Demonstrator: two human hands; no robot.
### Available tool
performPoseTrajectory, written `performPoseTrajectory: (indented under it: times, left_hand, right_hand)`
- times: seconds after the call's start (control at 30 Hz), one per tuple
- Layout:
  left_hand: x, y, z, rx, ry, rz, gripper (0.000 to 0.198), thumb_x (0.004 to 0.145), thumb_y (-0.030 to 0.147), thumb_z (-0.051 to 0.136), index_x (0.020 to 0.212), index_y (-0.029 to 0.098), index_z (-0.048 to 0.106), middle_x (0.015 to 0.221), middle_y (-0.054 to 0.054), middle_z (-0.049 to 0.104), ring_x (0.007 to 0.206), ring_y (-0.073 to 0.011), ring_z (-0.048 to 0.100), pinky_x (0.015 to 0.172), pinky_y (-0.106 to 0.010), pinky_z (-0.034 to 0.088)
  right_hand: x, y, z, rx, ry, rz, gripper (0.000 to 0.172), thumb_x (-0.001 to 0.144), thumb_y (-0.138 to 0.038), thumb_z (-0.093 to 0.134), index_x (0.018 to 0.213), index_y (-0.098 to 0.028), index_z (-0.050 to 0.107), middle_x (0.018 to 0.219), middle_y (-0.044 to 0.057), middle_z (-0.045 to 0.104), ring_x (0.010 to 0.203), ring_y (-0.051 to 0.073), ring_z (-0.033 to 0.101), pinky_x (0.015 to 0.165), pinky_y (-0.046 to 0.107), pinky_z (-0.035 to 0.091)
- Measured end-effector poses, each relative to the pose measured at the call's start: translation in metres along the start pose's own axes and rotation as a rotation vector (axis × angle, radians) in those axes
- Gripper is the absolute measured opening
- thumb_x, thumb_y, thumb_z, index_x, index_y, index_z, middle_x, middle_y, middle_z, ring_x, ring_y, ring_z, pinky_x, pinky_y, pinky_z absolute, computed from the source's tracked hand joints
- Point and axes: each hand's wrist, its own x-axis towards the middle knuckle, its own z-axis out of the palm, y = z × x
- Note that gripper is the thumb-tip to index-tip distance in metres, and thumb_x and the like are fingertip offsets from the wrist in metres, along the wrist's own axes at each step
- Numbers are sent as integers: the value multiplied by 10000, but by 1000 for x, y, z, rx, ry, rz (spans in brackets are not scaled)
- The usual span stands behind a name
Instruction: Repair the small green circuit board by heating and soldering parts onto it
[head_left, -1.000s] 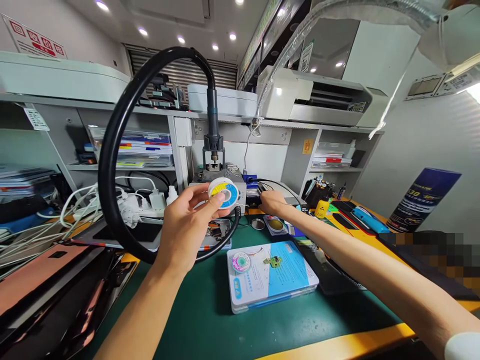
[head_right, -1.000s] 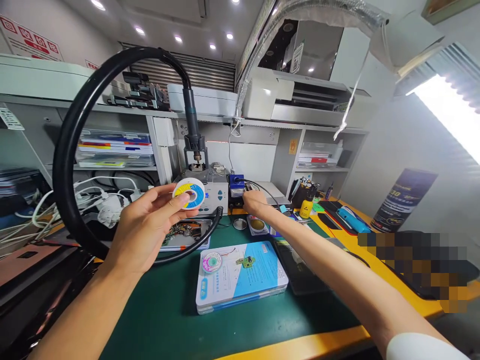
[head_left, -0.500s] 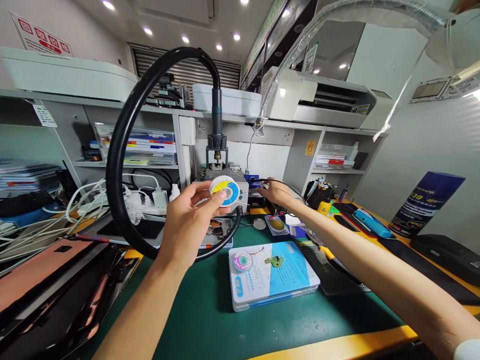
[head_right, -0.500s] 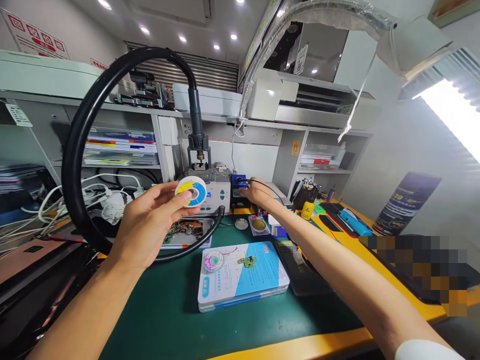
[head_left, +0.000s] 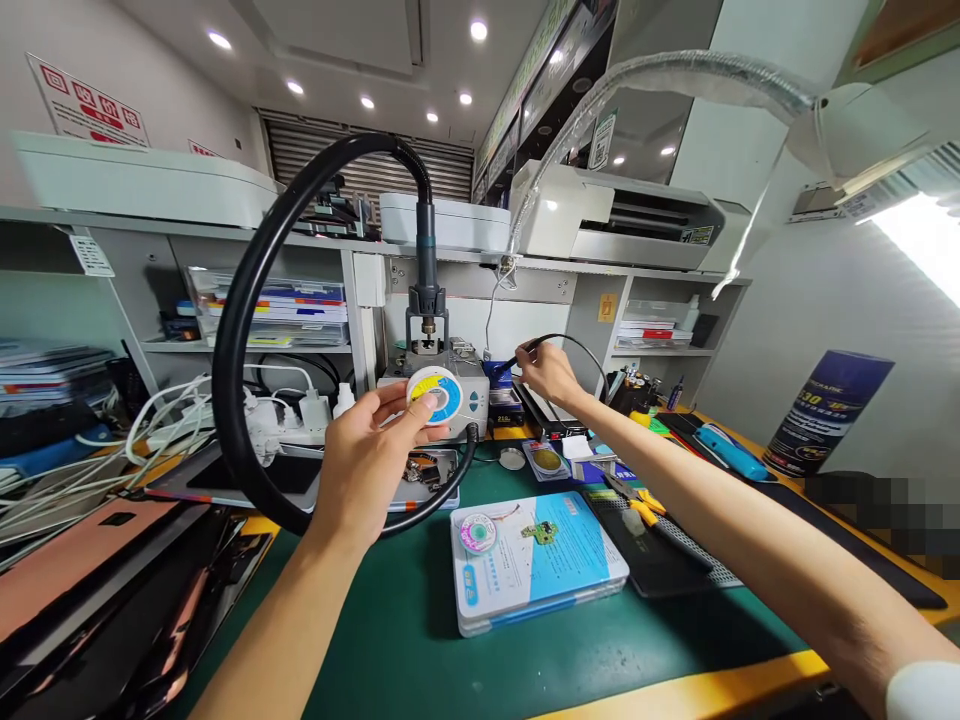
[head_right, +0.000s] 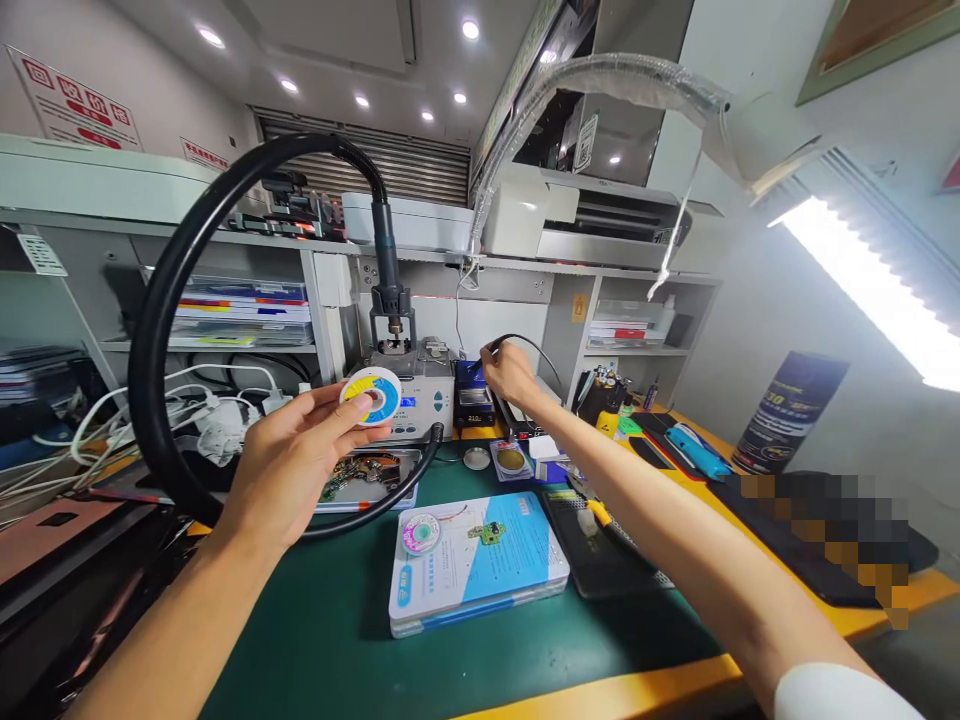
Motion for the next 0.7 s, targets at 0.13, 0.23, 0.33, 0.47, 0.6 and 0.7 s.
performPoseTrajectory:
  times: [0.13, 0.23, 0.33, 0.47, 0.6, 0.7]
  left_hand:
    - [0, 1, 0, -28, 2, 8, 471, 708, 359, 950, 1064, 135, 739, 1151, -115, 793, 969, -282, 802, 927, -446, 690]
    - [-2, 1, 0, -49, -29, 5, 438, 710, 366, 948, 1023, 146, 734, 1103, -91, 789, 941, -272, 798, 919, -468, 693]
    - [-4, 1, 3, -55, -101, -32, 388, 703, 361, 952, 961, 158, 744, 1027, -69, 785, 933, -264, 791, 928, -473, 691]
    - [-8, -2, 9, -21, -209, -125, 342, 714, 349, 948, 938, 157, 775, 1076, -89, 783, 990, -277, 786, 926, -433, 690]
    - [-12, -6, 12, 59, -282, -210, 361, 743, 355, 947, 1011, 165, 797, 1110, -104, 786, 980, -265, 792, 879, -352, 689]
    - [-13, -12, 13, 86, -296, -234, 386, 756, 376, 941, 1057, 189, 790, 1099, -90, 792, 937, -246, 799, 859, -320, 685]
  right_hand:
    - [-14, 26, -27, 441, 91, 81, 374, 1028, -388, 691, 1330, -170, 660, 1295, 111, 704, 1064, 249, 727, 893, 452, 636]
    - [-29, 49, -48, 720, 145, 169, 386, 1033, -388, 683, 1357, -180, 645, 1316, 110, 694, 1075, 250, 723, 895, 459, 635]
    - [-45, 70, -62, 925, 127, 259, 385, 1029, -387, 689, 1350, -178, 650, 1326, 114, 690, 1091, 256, 718, 905, 466, 632]
    - [-64, 90, -68, 1113, 16, 342, 343, 1033, -389, 684, 1296, -170, 669, 1252, 97, 711, 1015, 229, 727, 851, 425, 638]
    - [-80, 101, -62, 1245, -94, 383, 280, 1052, -417, 655, 1141, -153, 687, 979, 28, 712, 726, 135, 673, 633, 287, 591]
    - [-93, 105, -57, 1316, -139, 385, 258, 1066, -386, 625, 956, -156, 664, 728, -42, 618, 531, 86, 558, 488, 212, 483]
